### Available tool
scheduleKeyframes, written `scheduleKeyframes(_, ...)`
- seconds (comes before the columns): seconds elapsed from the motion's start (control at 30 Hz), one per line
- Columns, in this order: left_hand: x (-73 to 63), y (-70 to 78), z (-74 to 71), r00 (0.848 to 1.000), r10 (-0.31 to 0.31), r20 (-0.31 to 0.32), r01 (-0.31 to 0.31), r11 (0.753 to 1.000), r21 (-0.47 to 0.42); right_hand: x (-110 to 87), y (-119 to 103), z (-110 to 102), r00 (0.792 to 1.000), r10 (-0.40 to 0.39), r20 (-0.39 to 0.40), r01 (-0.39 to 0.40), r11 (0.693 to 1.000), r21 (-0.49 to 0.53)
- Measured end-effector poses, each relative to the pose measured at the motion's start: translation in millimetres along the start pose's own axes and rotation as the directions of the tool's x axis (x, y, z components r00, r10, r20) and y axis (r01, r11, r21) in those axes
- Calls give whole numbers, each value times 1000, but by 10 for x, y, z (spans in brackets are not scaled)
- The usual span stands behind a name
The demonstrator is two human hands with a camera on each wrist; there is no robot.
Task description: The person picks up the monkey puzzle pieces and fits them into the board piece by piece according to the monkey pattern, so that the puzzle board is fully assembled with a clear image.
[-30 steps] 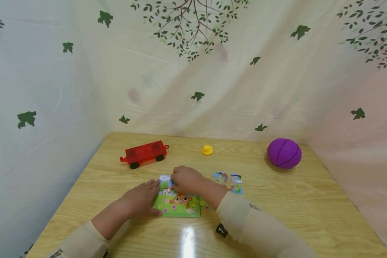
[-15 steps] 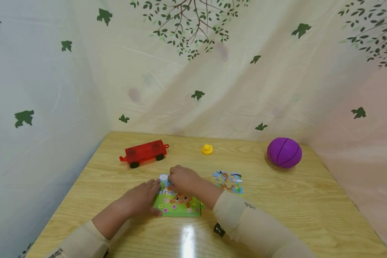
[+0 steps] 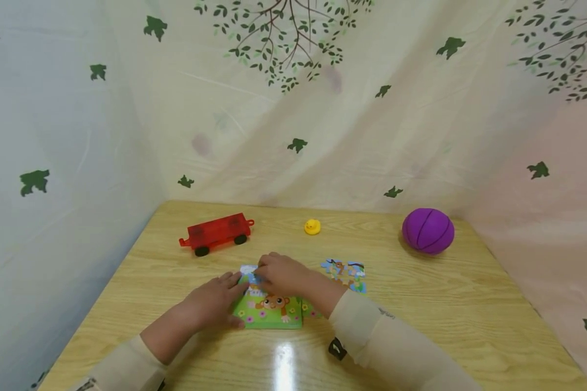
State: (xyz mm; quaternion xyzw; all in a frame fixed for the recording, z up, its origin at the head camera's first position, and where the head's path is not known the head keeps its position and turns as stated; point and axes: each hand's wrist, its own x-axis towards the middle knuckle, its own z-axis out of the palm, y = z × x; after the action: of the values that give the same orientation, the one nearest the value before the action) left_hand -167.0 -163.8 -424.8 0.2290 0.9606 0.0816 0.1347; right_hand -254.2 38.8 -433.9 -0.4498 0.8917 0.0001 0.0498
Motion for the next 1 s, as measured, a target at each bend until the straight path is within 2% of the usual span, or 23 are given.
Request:
scheduleKeyframes(0.1,24,3,15,1000,-8,0,8,1000,6,-91,122,-10,999,41,-24,-39,997,65)
scheduleKeyframes(0.23,39,16,22,1000,-26,13,26,1000,8,-269,405,-89,990,134,-45,-127,984,126)
scheduleKeyframes(0.47,49,16,27,1000,-27,17,26,999,28,-698,932,-231,946,325,-16,-319,934,159)
scheduleKeyframes(0.6,55,10,23,1000,-26,9,26,999,22,-897,1106,-226,938,346,28,-346,925,156)
scheduleKeyframes(0.67,59,13,19,999,-32,6,32,999,10,-953,1159,-190,943,330,48,-334,930,152)
scheduleKeyframes(0.8,71,32,6,1000,-20,-7,20,1000,5,-999,1209,-98,950,300,87,-309,942,129)
scheduleKeyframes(1.0,87,52,4,999,29,-13,-30,999,-24,-1029,1212,-26,958,278,66,-284,952,110)
